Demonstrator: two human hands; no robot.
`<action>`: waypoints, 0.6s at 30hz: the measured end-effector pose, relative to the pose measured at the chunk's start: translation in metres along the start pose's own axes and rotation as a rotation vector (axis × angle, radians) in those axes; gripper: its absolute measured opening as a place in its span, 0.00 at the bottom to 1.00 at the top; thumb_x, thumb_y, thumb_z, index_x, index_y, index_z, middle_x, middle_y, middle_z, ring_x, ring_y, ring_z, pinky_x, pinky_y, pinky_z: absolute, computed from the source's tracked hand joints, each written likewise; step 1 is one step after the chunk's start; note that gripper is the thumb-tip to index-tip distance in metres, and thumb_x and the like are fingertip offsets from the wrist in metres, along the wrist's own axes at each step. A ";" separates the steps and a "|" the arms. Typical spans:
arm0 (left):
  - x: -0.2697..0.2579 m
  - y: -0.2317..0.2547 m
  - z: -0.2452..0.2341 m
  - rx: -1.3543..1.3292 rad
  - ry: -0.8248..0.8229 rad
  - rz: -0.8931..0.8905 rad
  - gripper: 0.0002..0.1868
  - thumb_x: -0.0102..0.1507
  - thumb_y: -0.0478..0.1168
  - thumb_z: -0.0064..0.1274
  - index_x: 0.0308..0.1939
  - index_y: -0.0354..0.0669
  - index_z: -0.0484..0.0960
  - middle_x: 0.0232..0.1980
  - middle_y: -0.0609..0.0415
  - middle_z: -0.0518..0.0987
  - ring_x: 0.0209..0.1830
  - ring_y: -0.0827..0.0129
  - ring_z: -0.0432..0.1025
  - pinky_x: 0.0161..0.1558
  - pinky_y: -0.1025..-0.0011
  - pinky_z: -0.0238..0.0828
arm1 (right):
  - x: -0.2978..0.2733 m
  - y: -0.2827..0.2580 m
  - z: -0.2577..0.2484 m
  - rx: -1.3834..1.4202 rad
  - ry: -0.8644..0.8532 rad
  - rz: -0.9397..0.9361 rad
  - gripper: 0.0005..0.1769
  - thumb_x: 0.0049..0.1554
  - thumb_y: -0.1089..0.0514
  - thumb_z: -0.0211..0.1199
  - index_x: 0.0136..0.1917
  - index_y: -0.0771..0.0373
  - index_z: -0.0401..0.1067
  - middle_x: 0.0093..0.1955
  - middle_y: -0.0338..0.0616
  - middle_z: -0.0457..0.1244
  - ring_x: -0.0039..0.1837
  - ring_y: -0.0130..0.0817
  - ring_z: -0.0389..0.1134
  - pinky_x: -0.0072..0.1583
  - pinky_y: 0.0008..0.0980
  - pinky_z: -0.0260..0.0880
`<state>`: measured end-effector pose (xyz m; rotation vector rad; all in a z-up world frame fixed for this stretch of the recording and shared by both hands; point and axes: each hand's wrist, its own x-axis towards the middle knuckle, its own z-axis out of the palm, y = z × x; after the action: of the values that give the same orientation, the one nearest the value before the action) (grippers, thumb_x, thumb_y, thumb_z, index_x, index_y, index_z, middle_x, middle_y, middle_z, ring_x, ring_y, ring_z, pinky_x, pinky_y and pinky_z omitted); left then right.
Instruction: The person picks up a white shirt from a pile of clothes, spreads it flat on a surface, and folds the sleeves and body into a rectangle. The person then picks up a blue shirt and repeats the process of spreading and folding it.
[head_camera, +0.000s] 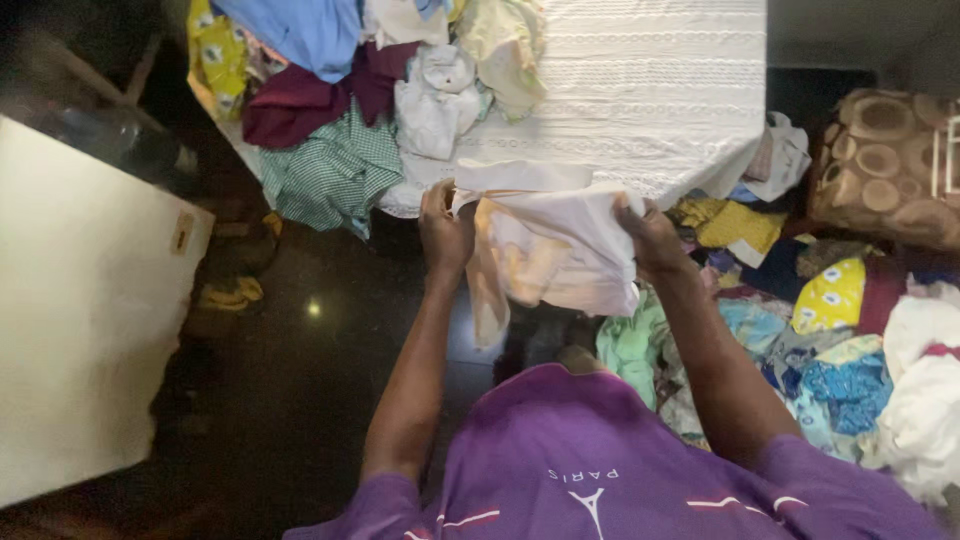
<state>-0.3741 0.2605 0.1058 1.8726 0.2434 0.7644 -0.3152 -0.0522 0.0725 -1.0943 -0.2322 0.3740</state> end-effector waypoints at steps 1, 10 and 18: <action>-0.002 0.003 -0.001 0.099 -0.004 -0.001 0.14 0.61 0.35 0.63 0.48 0.34 0.79 0.44 0.43 0.79 0.42 0.56 0.75 0.45 0.64 0.73 | -0.007 -0.006 -0.010 0.001 0.022 -0.012 0.17 0.71 0.50 0.65 0.59 0.68 0.71 0.51 0.39 0.66 0.52 0.27 0.67 0.54 0.30 0.70; -0.024 -0.025 0.057 0.001 -0.209 -0.224 0.08 0.61 0.32 0.50 0.45 0.38 0.76 0.38 0.49 0.81 0.38 0.62 0.77 0.42 0.65 0.72 | -0.068 -0.092 -0.006 -0.284 0.123 -0.135 0.15 0.66 0.52 0.66 0.55 0.69 0.77 0.49 0.36 0.69 0.50 0.22 0.68 0.52 0.25 0.68; -0.020 -0.008 0.088 -0.436 -0.436 -0.181 0.07 0.70 0.36 0.50 0.44 0.35 0.81 0.36 0.58 0.78 0.36 0.76 0.69 0.41 0.73 0.68 | -0.084 -0.100 -0.075 -0.278 0.149 0.061 0.18 0.60 0.55 0.63 0.62 0.65 0.73 0.54 0.35 0.70 0.55 0.23 0.69 0.59 0.27 0.68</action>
<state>-0.3353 0.1875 0.0696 1.5268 -0.0324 0.2442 -0.3467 -0.1881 0.1288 -1.3997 -0.1205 0.3192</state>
